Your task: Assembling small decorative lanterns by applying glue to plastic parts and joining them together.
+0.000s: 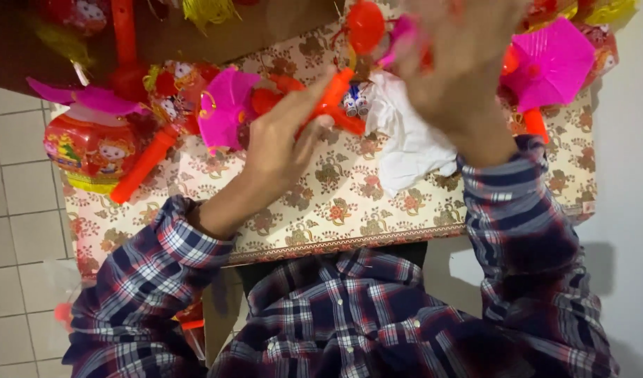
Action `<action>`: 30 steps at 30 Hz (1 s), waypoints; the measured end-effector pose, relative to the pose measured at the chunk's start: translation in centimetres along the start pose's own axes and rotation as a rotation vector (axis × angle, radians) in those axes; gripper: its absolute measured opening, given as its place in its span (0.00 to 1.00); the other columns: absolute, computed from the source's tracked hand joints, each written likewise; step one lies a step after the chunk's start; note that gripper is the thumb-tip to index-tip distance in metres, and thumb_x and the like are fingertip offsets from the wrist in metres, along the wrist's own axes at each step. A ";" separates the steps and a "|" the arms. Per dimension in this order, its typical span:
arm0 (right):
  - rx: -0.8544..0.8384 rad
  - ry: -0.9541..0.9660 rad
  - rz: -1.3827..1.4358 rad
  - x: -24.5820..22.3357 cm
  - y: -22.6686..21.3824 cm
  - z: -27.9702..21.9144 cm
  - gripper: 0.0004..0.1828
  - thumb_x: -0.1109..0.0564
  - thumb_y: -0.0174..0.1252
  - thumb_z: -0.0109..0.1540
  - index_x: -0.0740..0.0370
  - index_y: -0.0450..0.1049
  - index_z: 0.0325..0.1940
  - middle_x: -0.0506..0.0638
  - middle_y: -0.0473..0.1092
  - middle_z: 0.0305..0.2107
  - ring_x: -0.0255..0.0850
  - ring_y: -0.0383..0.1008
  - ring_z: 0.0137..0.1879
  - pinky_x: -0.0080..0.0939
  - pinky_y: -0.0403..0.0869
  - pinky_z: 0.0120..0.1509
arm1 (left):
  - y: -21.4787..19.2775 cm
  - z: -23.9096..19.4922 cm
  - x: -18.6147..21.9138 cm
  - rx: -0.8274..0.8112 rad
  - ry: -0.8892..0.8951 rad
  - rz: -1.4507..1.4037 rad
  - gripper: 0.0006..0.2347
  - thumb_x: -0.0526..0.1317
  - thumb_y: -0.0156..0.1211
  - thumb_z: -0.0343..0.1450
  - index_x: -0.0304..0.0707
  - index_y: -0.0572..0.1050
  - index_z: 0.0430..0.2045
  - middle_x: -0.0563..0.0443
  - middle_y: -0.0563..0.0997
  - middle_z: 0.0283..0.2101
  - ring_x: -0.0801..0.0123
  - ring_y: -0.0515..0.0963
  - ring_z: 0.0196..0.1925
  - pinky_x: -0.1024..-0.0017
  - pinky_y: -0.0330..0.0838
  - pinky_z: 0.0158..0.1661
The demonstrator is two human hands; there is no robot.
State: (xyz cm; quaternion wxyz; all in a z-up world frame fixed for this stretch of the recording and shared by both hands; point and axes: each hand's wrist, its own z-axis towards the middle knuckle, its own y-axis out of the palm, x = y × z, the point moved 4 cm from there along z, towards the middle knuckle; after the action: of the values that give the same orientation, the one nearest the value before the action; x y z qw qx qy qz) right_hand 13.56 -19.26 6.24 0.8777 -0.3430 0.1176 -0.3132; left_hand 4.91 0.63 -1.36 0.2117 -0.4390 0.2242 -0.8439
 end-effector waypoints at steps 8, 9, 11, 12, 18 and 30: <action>-0.246 -0.351 0.202 -3.3 1.2 -1.2 0.21 0.43 0.57 0.75 0.63 0.83 0.53 0.57 0.75 0.53 0.58 0.64 0.69 0.68 0.57 0.73 | -1.4 -0.1 1.9 0.002 0.062 0.264 0.20 0.49 0.60 0.78 0.28 0.70 0.53 0.39 0.84 0.42 0.59 0.85 0.38 0.64 0.80 0.33; -0.279 -0.337 0.193 -3.3 1.4 -1.3 0.17 0.45 0.62 0.74 0.62 0.83 0.52 0.54 0.75 0.51 0.57 0.65 0.69 0.68 0.58 0.74 | -1.5 0.2 2.2 0.050 0.122 0.314 0.21 0.53 0.63 0.76 0.28 0.73 0.46 0.43 0.83 0.37 0.64 0.84 0.32 0.70 0.77 0.26; -0.269 -0.339 0.211 -3.4 1.5 -1.3 0.22 0.42 0.55 0.76 0.63 0.82 0.48 0.53 0.77 0.47 0.55 0.68 0.68 0.66 0.57 0.76 | -2.1 0.5 2.7 0.034 0.147 0.349 0.18 0.48 0.69 0.75 0.28 0.75 0.44 0.43 0.82 0.39 0.65 0.81 0.30 0.72 0.75 0.24; -0.261 -0.338 0.232 -3.5 1.5 -1.3 0.28 0.40 0.47 0.78 0.63 0.81 0.44 0.52 0.78 0.43 0.54 0.72 0.67 0.64 0.56 0.77 | -2.4 0.6 2.9 0.015 0.169 0.383 0.15 0.43 0.74 0.74 0.28 0.77 0.42 0.42 0.80 0.40 0.66 0.79 0.28 0.73 0.74 0.23; -0.172 -0.352 0.245 -3.9 1.5 -1.5 0.27 0.41 0.51 0.77 0.66 0.82 0.41 0.54 0.75 0.35 0.51 0.77 0.56 0.60 0.59 0.77 | -2.7 0.6 3.4 0.142 0.334 0.639 0.20 0.57 0.59 0.76 0.37 0.82 0.42 0.50 0.84 0.34 0.73 0.79 0.27 0.77 0.69 0.21; -0.077 -0.402 0.224 -4.0 1.4 -1.8 0.14 0.67 0.54 0.72 0.62 0.84 0.40 0.50 0.75 0.34 0.47 0.74 0.52 0.56 0.60 0.74 | -2.5 0.2 4.0 0.148 0.285 0.657 0.18 0.50 0.44 0.82 0.39 0.81 0.39 0.55 0.79 0.27 0.75 0.73 0.22 0.77 0.60 0.17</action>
State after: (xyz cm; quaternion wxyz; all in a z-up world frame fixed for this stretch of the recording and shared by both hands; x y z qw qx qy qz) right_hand 10.33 -16.88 3.92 0.8991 -0.4164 -0.0104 -0.1345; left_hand 2.54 0.41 2.77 0.4693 -0.2050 0.3187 -0.7976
